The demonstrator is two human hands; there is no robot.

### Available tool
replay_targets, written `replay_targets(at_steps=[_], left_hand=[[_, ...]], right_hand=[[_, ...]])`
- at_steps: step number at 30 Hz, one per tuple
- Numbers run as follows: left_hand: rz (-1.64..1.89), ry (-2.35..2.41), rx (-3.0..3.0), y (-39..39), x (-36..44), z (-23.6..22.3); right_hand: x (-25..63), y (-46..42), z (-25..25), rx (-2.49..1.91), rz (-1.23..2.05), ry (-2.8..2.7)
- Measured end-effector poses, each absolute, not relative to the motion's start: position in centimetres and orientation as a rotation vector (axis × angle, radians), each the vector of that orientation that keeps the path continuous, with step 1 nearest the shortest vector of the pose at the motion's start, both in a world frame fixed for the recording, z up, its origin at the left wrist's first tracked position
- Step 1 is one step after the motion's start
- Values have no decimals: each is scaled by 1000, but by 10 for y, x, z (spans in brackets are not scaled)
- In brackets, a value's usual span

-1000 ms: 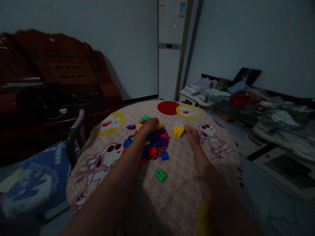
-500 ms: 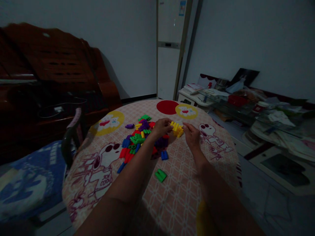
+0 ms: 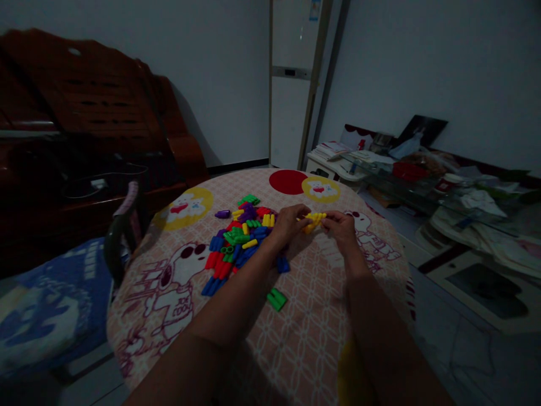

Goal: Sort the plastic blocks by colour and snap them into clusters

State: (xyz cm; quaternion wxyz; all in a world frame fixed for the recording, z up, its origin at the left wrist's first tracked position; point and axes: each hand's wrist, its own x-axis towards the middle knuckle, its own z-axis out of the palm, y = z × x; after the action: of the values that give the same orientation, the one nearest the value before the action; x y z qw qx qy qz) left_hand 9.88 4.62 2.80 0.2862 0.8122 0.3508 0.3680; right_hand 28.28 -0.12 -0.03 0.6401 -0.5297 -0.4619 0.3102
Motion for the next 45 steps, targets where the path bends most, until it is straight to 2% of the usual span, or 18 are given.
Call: replay_targets(at_steps=[11, 18, 25, 30, 36, 41, 45], left_hand=[[833, 1601, 2189, 88, 20, 45], [825, 1637, 2114, 97, -3, 44], [469, 1592, 2290, 95, 0, 42], [371, 1570, 2352, 87, 12, 40], [564, 1541, 2275, 88, 14, 41], [816, 1149, 2056, 79, 30, 46], [845, 982, 2016, 68, 58, 42]], right_hand=[[301, 7, -28, -1457, 637, -1164], [297, 11, -32, -1492, 643, -1074], [296, 10, -32, -1410, 746, -986], [297, 11, -32, -1410, 706, -908], [296, 7, -24, -1368, 536, -822], [288, 4, -16, -1282, 486, -901], [278, 1, -12, -1234, 538, -978]])
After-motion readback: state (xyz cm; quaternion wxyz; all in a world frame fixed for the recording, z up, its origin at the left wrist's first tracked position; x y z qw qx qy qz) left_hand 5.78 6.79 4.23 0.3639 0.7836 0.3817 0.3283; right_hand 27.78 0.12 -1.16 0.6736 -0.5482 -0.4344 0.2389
